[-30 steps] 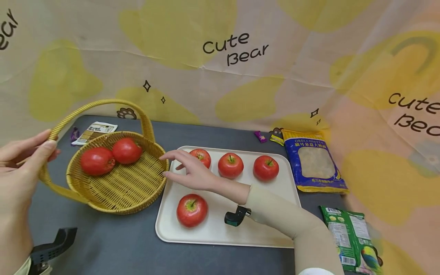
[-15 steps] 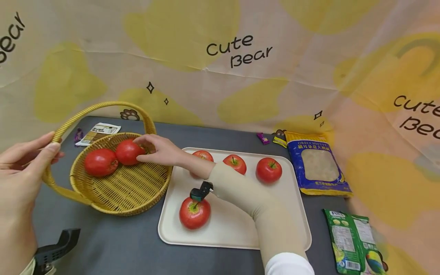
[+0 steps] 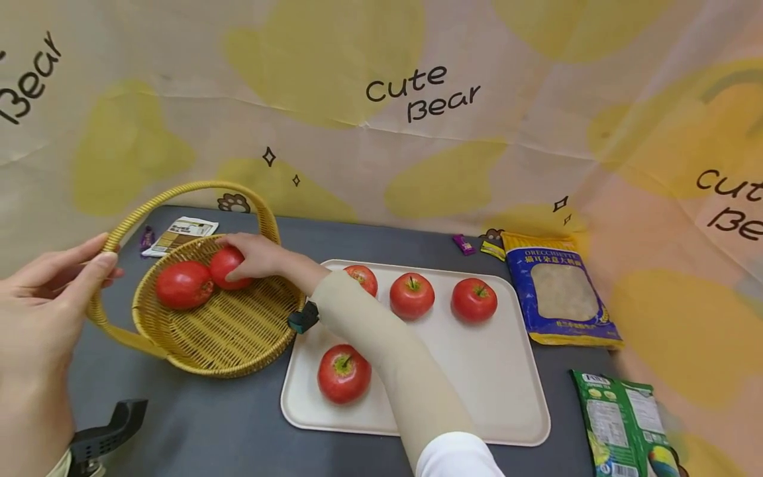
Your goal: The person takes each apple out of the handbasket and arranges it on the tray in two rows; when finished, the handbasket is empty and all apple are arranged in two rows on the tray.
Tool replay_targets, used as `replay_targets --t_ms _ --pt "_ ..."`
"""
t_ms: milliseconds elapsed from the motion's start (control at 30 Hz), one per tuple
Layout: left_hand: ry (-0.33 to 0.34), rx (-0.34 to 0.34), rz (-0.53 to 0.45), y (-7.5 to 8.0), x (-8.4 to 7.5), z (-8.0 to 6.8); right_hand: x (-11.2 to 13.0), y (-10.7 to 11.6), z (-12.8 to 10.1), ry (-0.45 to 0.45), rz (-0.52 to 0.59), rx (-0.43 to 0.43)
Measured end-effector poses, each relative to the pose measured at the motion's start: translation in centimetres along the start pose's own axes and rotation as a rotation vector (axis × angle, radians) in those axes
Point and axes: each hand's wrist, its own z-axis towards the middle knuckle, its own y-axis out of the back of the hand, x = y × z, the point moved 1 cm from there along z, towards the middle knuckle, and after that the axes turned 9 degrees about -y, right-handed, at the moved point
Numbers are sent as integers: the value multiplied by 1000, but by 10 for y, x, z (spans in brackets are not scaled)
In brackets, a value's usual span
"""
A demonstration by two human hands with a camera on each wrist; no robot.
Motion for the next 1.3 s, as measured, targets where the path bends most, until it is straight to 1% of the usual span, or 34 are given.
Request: replay_targets --t_ms 133,167,300,333,367,433,533,600,700,767,900,967,1000,1067,1200,1300 --pt "-15 1 31 -2 -1 -1 -1 -2 2 -17 -50 46" --pt "-33 6 48 -2 -2 -1 -2 -3 1 -20 -48 58" --pt "-90 12 61 -3 -2 -1 -4 -8 1 -28 -20 104" --pt "-92 13 60 -4 -2 -1 -6 -9 1 -34 -12 108" --pt "-88 14 54 -4 -1 -1 -7 -10 1 -37 -4 107" --pt "-59 11 56 -4 -1 -1 -9 -11 0 -34 -1 99" --pt "-20 10 97 -3 0 -2 -12 -13 -3 -9 -13 77" --pt "-20 10 105 -3 1 -2 -12 -13 -6 15 -23 62" --pt "-15 -1 56 -3 1 -2 -12 -12 -13 49 -27 35" --pt "-8 -12 8 -2 1 -2 -13 -12 -19 65 -16 12" --pt "3 -13 28 -3 0 -2 -14 -10 -37 96 44 -48" --pt "4 -11 55 -3 0 -3 -15 -9 -49 99 85 -77" --pt "3 -11 54 -3 1 -3 -15 -8 -55 102 103 -90" --pt "-2 -19 18 -4 1 -3 -15 -6 -67 96 135 -110" --pt "-80 -19 -23 -5 2 -3 -17 -1 -92 83 198 -120" --pt "-132 -13 -10 -6 2 -3 -19 2 -110 64 264 -110"
